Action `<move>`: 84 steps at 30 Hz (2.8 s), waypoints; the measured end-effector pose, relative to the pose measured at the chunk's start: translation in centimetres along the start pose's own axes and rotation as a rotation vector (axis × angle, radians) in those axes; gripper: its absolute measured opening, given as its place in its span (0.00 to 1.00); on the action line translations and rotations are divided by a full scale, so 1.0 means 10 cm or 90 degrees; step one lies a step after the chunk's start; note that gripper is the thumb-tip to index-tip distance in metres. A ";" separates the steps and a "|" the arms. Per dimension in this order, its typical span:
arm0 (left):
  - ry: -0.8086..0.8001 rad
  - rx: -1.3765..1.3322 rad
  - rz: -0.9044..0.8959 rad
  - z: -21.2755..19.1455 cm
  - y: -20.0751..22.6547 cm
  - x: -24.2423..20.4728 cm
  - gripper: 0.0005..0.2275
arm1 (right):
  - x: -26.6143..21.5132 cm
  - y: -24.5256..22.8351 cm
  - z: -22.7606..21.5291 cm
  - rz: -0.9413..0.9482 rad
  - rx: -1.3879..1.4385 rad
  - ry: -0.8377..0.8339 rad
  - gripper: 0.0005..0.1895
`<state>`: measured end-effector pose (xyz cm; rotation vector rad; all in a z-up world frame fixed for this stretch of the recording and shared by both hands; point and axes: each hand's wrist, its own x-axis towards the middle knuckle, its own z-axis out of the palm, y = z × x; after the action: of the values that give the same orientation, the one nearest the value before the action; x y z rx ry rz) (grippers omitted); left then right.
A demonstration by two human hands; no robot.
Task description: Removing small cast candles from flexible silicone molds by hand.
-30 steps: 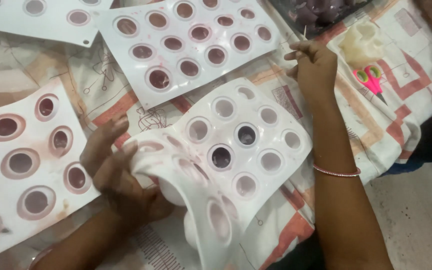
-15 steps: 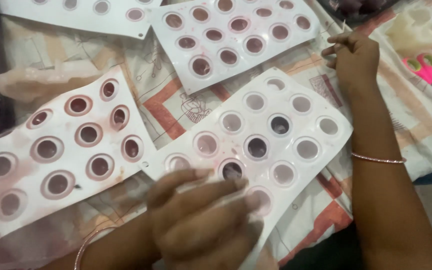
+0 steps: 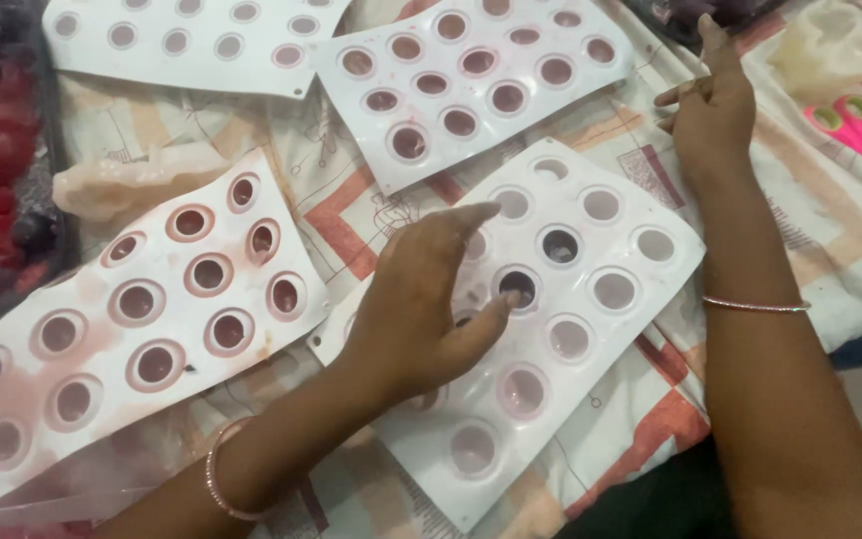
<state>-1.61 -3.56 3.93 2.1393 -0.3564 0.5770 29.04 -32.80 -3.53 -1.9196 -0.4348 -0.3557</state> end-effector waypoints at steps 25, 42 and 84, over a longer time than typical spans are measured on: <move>-0.076 0.129 0.101 0.08 -0.17 -0.06 0.17 | -1.13 -1.91 0.02 -0.067 0.307 -0.124 0.24; -0.328 0.156 -0.284 0.84 -0.77 1.09 0.45 | -1.47 -1.29 -0.09 0.136 0.280 0.090 0.25; -0.183 -0.097 -0.205 0.35 0.07 0.91 0.29 | -1.92 -1.66 0.14 0.410 0.570 -0.010 0.29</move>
<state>6.74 -7.25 7.35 2.0747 -0.1966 0.0563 4.46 -28.28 1.13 -1.0864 0.0505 0.2564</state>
